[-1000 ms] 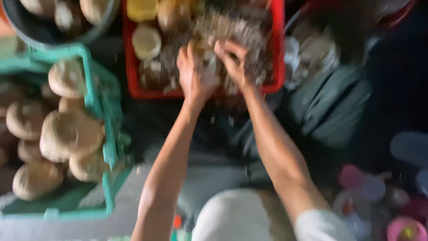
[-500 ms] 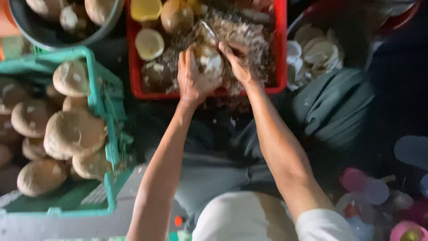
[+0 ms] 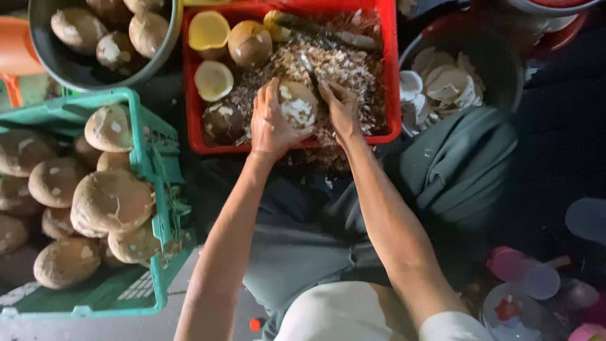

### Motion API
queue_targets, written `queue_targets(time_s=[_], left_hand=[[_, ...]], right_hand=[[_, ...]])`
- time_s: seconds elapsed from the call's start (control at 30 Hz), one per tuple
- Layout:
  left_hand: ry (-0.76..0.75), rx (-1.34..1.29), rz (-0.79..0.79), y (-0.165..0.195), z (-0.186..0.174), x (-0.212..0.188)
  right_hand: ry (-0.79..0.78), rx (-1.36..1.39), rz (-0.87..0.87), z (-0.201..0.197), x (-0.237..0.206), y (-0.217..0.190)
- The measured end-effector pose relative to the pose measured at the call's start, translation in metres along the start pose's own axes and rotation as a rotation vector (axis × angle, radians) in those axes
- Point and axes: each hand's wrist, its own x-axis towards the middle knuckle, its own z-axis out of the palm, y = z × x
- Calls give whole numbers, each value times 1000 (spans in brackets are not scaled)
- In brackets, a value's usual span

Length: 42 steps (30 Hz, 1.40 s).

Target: The person sits on the floor and uses a knife to peel the outer skin of round brown fruits. They rotate each fruit while scraping away the skin into a red tray, then place the peeled fruit into a metal bowl.

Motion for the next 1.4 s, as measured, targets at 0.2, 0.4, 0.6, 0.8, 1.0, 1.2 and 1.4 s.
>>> queue_targets(time_s=[0.2, 0.4, 0.6, 0.8, 1.0, 1.2, 1.4], left_hand=[[112, 149, 222, 3, 9, -3], [119, -18, 21, 12, 11, -3], [181, 59, 83, 19, 10, -1], [104, 72, -54, 23, 12, -4], [151, 24, 8, 22, 15, -2], [152, 9, -6, 16, 17, -2], [200, 118, 1, 15, 20, -2]], right_hand=[[-105, -679, -682, 27, -23, -48], [-262, -655, -525, 31, -7, -87], [-298, -696, -600, 23, -8, -89], [-298, -612, -630, 25, -7, -83], [-317, -480, -463, 16, 0, -61], [-272, -464, -194, 6, 8, -44], [-204, -392, -178, 4, 5, -29]])
